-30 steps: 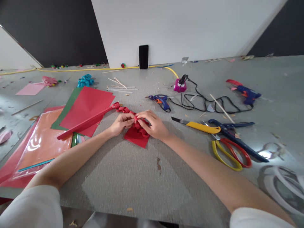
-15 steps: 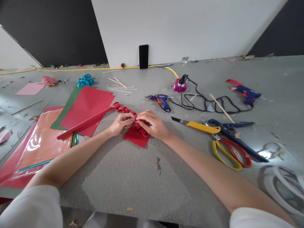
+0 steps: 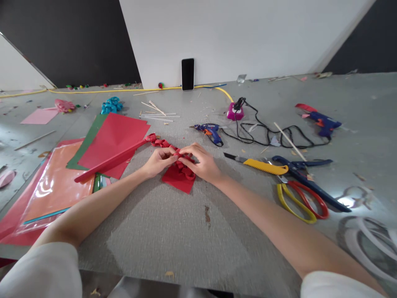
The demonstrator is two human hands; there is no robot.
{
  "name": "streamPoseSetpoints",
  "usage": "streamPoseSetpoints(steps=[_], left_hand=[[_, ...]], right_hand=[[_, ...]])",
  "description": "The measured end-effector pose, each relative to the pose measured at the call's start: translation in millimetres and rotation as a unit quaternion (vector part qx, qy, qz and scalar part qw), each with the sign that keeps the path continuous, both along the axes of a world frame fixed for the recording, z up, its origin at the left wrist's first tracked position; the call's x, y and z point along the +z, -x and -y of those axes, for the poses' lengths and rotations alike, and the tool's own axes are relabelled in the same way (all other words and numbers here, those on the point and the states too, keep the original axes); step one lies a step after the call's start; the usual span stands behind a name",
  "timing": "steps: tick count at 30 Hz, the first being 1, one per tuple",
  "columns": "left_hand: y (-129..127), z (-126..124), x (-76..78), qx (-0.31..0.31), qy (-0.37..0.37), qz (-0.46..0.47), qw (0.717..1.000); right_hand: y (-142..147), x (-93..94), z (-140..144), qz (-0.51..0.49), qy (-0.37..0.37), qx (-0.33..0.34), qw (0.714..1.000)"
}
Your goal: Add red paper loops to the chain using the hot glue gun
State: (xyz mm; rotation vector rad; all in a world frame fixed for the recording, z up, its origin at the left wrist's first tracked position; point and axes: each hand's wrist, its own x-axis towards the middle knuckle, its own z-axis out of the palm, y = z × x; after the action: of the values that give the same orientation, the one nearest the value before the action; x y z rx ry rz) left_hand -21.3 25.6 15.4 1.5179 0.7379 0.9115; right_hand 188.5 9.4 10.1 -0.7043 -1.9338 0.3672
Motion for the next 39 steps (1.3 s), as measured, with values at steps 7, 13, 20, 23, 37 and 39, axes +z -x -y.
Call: streamPoseSetpoints(steps=[7, 13, 20, 23, 37, 39], left_hand=[[-0.7, -0.4, -3.9, 0.018, -0.076, -0.055, 0.995], [-3.8, 4.0, -3.5, 0.021, -0.114, -0.090, 0.989], [-4.9, 5.9, -4.6, 0.039, -0.122, -0.114, 0.985], [-5.7, 6.8, -4.5, 0.051, -0.124, -0.119, 0.984], [-4.2, 4.8, -7.5, 0.063, -0.132, -0.128, 0.981], [-4.2, 5.0, -7.7, 0.061, -0.136, -0.132, 0.980]], right_hand=[[0.1, 2.1, -1.3, 0.036, 0.006, 0.011, 0.999], [1.6, 3.2, -0.7, 0.019, 0.023, 0.006, 1.000], [1.9, 2.5, -0.6, 0.026, 0.030, -0.004, 0.999], [2.0, 1.9, -0.9, 0.030, 0.031, -0.006, 0.999], [1.9, -0.3, -3.1, 0.026, -0.009, -0.031, 0.999], [2.5, -1.5, -3.1, 0.027, -0.008, -0.034, 0.999]])
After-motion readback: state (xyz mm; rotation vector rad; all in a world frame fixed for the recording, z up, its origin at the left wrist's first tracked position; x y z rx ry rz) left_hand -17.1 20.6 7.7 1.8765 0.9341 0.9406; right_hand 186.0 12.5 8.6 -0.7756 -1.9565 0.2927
